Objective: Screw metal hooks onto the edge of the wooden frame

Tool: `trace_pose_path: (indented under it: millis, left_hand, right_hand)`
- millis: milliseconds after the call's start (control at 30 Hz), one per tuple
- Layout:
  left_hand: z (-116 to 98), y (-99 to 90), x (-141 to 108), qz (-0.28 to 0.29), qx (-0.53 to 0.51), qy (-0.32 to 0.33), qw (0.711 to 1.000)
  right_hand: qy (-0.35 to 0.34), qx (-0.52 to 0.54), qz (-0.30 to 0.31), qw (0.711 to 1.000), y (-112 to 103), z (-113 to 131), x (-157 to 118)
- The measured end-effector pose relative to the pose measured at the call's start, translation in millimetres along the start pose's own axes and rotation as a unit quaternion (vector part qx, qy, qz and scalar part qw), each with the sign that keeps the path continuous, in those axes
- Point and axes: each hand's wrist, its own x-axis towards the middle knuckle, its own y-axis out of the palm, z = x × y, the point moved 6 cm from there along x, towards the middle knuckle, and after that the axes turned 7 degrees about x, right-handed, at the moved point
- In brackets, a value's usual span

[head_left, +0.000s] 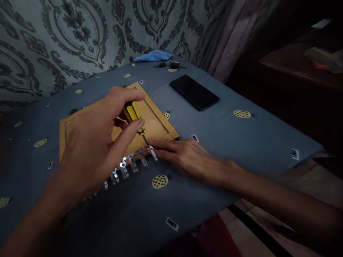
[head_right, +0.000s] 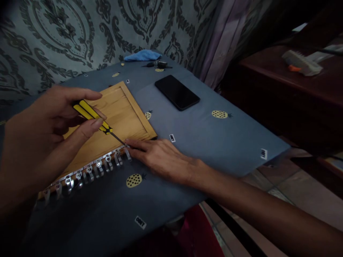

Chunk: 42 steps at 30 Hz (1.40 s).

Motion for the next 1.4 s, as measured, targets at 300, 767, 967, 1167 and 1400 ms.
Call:
trace_pose_path:
  millis: [300,767,967,1167,1400]
  left_hand:
    - [-6.1,-4.2,4.4,-0.056,-0.020,-0.016,0.998]
    - [-8.1,-3.9,-1.0,-0.069,-0.009,-0.006,0.998]
    - [-6.6,-2.7,3.2,-0.019,-0.051,-0.043,0.998]
    - [-3.9,-2.9,-2.4,-0.060,-0.021,-0.037,0.997]
    - [-1.7,-2.2,5.4,-0.038,-0.097,-0.064,0.993]
  right_hand:
    - [-0.001,0.001,-0.003,1.000,1.2,-0.7,0.0]
    - [-0.001,-0.003,0.002,1.000,1.7,-1.3,-0.9]
    - [0.001,0.005,-0.002,1.000,0.9,-1.1,-0.7]
    - [0.003,0.011,0.004,1.000,0.9,-0.7,-0.8]
    - [0.003,0.017,-0.005,1.000,0.4,-1.0,-1.0]
